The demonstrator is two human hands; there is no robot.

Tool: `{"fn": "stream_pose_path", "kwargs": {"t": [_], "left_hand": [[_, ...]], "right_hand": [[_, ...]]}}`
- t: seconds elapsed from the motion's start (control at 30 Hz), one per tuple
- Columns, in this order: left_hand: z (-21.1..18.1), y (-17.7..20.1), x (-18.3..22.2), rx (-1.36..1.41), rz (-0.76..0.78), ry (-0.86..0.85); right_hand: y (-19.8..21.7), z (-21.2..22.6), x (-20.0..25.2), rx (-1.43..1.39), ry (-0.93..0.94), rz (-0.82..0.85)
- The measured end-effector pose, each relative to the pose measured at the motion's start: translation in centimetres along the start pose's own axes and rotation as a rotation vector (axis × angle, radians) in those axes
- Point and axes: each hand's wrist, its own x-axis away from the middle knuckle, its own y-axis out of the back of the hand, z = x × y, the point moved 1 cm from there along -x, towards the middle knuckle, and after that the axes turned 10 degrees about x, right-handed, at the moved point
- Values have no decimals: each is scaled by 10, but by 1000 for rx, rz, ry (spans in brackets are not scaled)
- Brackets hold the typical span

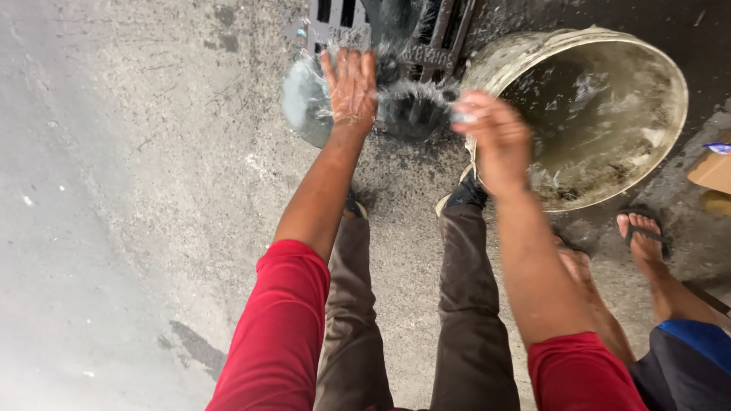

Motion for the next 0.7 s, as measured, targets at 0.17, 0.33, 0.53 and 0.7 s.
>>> {"fn": "stream_pose_path", "kwargs": {"t": [0.17, 0.33, 0.53, 0.7], "left_hand": [[9, -20, -3, 291, -461, -63], [4, -32, 5, 342, -538, -50], [-16, -41, 11, 551, -674, -46], [-13, -37, 12, 671, -549, 62]], "right_hand": [[117, -84, -8, -89, -698, -884], [107, -80, -12, -418, -679, -412], [-14, -27, 7, -325, -137, 260], [15, -10, 16, -209, 3, -129]]}}
